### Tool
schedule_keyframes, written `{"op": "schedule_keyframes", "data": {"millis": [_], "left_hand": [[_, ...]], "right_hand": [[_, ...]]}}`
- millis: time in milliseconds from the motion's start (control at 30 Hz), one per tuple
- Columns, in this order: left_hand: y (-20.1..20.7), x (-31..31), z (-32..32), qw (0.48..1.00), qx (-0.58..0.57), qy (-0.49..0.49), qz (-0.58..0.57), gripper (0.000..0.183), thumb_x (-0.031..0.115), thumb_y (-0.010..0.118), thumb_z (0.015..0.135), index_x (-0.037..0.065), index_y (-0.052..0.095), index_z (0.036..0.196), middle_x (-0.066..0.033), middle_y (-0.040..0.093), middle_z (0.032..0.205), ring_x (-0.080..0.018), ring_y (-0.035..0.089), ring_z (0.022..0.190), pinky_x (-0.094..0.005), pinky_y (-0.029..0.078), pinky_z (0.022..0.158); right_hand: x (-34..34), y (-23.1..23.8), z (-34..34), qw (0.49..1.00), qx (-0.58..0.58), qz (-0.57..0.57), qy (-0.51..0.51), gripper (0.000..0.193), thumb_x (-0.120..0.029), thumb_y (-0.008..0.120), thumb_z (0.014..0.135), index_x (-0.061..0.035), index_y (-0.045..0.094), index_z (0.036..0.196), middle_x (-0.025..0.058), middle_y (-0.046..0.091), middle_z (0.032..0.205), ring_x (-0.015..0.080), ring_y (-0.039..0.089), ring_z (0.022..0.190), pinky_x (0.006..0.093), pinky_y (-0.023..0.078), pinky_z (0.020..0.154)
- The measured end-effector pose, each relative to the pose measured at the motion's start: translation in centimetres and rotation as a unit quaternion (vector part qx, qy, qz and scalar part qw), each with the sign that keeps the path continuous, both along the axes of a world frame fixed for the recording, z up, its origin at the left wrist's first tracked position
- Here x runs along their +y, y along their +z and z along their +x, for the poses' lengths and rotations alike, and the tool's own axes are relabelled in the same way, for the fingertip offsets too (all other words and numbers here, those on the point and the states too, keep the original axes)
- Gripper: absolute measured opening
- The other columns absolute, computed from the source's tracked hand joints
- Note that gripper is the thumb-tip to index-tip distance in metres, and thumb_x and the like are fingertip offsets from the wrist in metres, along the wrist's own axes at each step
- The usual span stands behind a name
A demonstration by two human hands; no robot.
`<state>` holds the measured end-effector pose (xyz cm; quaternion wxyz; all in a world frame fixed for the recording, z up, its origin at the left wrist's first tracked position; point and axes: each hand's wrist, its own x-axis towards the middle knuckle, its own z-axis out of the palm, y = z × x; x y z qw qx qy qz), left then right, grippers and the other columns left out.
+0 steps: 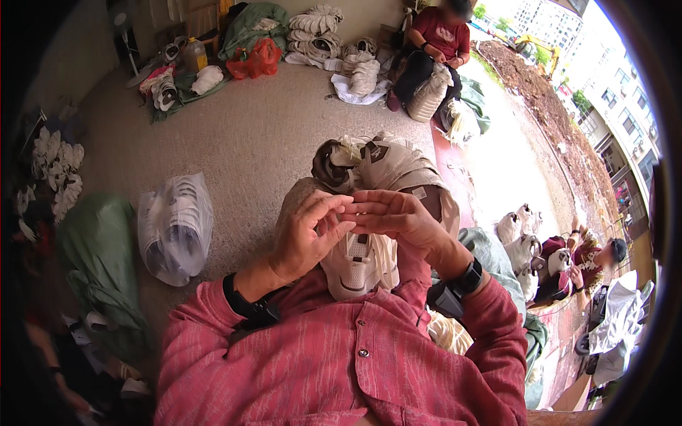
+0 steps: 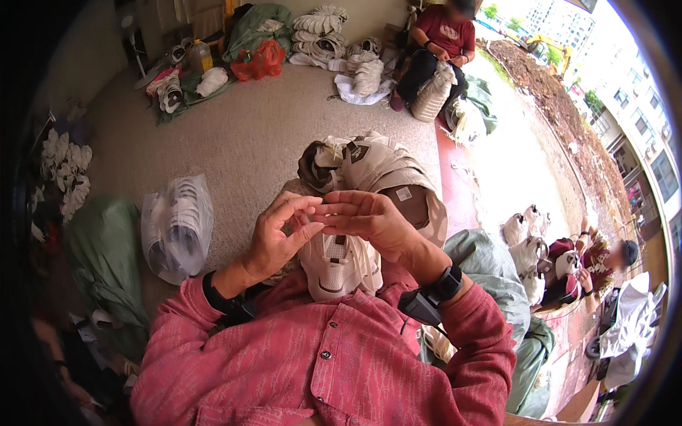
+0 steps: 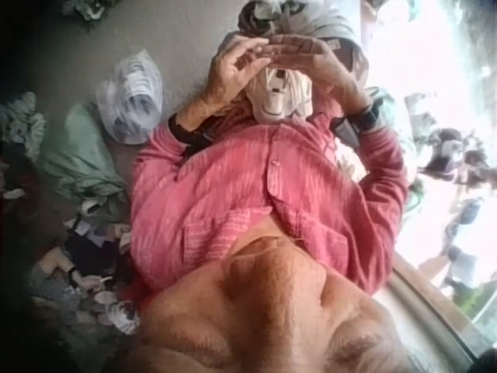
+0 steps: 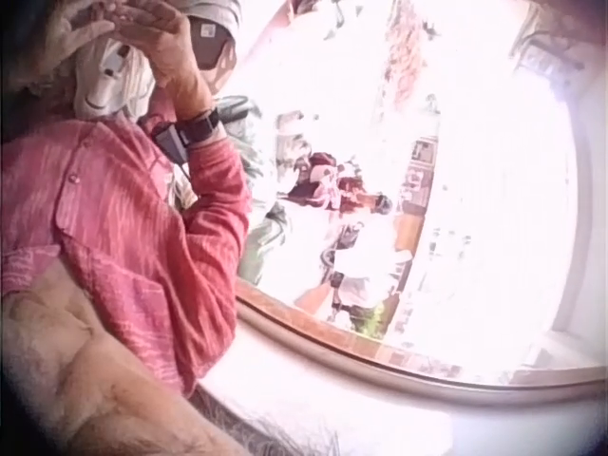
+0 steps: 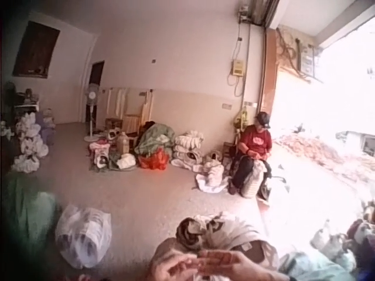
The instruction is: Thread laces through the eyelets of a white sneaker.
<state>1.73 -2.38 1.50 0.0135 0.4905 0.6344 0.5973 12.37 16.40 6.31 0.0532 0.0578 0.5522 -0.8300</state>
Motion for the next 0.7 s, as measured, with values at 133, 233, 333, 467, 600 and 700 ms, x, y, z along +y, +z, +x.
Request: {"op": "schedule_keyframes", "data": {"millis": [133, 233, 333, 467, 600, 700], "left_hand": [[0.2, 1.0, -0.1, 0.997, 0.069, -0.011, 0.036, 0.019, 0.003, 0.071, 0.085, 0.002, 0.068, 0.103, -0.0073, 0.065, 0.092, -0.0171, 0.065, 0.079, -0.0283, 0.053, 0.068], [0.1, 1.6, -0.1, 0.992, 0.123, -0.015, 0.029, 0.015, 0.000, 0.070, 0.083, 0.002, 0.069, 0.099, -0.0101, 0.067, 0.090, -0.0236, 0.067, 0.081, -0.0320, 0.054, 0.070], [0.0, 2.4, 0.0, 0.983, 0.180, -0.022, 0.029, 0.018, -0.002, 0.072, 0.079, 0.003, 0.071, 0.097, -0.0113, 0.067, 0.090, -0.0256, 0.067, 0.078, -0.0325, 0.054, 0.067], [0.1, 2.5, 0.2, 0.978, 0.210, -0.012, 0.000, 0.017, -0.004, 0.071, 0.080, 0.003, 0.071, 0.095, -0.0110, 0.068, 0.089, -0.0256, 0.068, 0.079, -0.0326, 0.054, 0.067], [0.8, 2.8, -0.1, 0.986, 0.164, -0.035, -0.011, 0.013, -0.004, 0.070, 0.080, 0.001, 0.069, 0.092, -0.0103, 0.068, 0.086, -0.0251, 0.068, 0.078, -0.0320, 0.053, 0.066], [1.8, 2.6, 0.1, 0.982, 0.159, -0.051, -0.083, 0.010, -0.004, 0.066, 0.083, 0.000, 0.066, 0.092, -0.0129, 0.066, 0.087, -0.0280, 0.067, 0.077, -0.0350, 0.053, 0.068]], "right_hand": [[0.1, -1.3, 0.2, 1.000, 0.001, 0.006, 0.001, 0.059, 0.001, 0.065, 0.089, 0.0108, 0.036, 0.139, 0.0200, 0.060, 0.128, 0.0253, 0.063, 0.114, 0.0341, 0.051, 0.099], [0.1, -1.7, 0.6, 1.000, -0.003, 0.013, -0.004, 0.066, 0.000, 0.067, 0.088, 0.0113, 0.032, 0.143, 0.0193, 0.060, 0.129, 0.0247, 0.063, 0.113, 0.0334, 0.051, 0.098], [0.5, -3.2, 1.0, 1.000, 0.012, -0.009, -0.013, 0.071, 0.005, 0.066, 0.086, 0.0120, 0.028, 0.145, 0.0194, 0.061, 0.127, 0.0243, 0.064, 0.110, 0.0326, 0.051, 0.095], [-0.3, -2.7, 1.4, 0.999, -0.010, -0.003, -0.047, 0.076, 0.011, 0.066, 0.082, 0.0126, 0.025, 0.146, 0.0199, 0.062, 0.125, 0.0235, 0.065, 0.105, 0.0318, 0.052, 0.092], [-0.5, -2.4, 2.0, 0.998, 0.002, 0.019, -0.060, 0.075, 0.010, 0.066, 0.083, 0.0125, 0.026, 0.146, 0.0200, 0.061, 0.126, 0.0241, 0.063, 0.110, 0.0324, 0.052, 0.093], [-0.7, -2.4, 2.3, 0.999, 0.008, 0.014, -0.047, 0.072, 0.009, 0.066, 0.084, 0.0126, 0.027, 0.145, 0.0196, 0.060, 0.127, 0.0240, 0.062, 0.113, 0.0333, 0.053, 0.094]]}}
